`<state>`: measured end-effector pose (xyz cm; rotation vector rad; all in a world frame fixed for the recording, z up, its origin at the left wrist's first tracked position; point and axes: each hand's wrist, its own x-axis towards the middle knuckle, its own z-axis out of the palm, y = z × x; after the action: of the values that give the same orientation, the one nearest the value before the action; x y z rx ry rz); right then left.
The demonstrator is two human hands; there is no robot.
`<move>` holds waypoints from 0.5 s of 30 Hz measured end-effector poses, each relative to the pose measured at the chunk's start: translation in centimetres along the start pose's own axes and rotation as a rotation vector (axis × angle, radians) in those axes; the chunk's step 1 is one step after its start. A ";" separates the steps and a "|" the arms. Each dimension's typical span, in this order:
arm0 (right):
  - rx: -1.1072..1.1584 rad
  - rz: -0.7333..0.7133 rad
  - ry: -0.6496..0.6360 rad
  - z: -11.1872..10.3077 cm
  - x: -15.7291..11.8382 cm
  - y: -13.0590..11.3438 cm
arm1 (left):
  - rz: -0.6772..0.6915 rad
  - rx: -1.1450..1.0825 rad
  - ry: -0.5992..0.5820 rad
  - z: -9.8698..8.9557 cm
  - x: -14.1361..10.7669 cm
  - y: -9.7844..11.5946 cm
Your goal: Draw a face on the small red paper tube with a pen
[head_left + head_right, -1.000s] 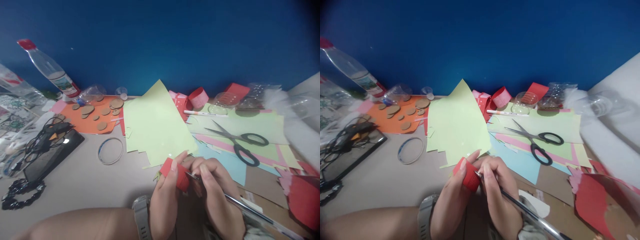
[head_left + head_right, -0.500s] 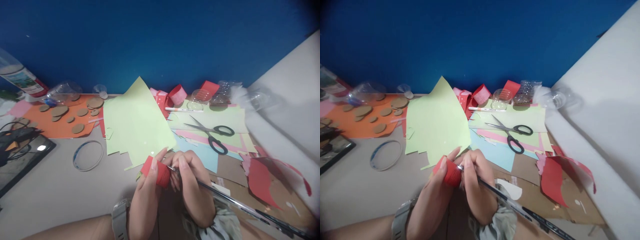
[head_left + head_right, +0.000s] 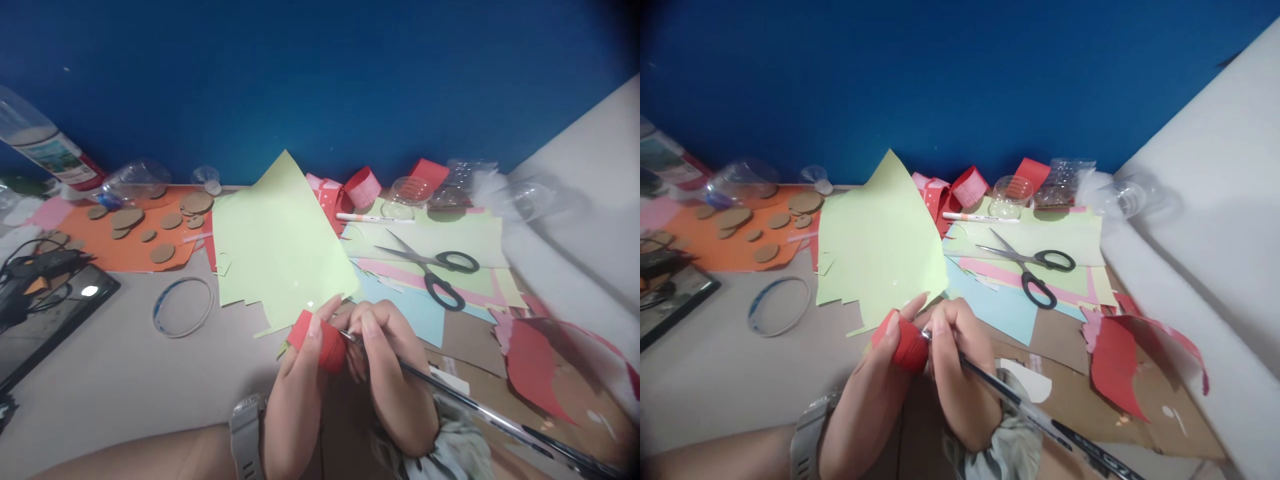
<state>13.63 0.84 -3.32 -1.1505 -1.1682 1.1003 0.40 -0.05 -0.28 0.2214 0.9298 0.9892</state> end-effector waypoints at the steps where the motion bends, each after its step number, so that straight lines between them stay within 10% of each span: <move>1: -0.007 0.003 -0.004 0.0 0.0 0.0 | 0.003 -0.004 -0.004 0.0 0.0 0.0; 15: -0.035 -0.047 0.023 0.2 0.3 -0.9 | 0.063 0.127 0.016 0.2 -0.3 0.1</move>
<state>13.44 1.10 -2.42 -1.1541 -1.1956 1.0319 0.41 -0.17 0.07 0.3521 1.0062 0.9921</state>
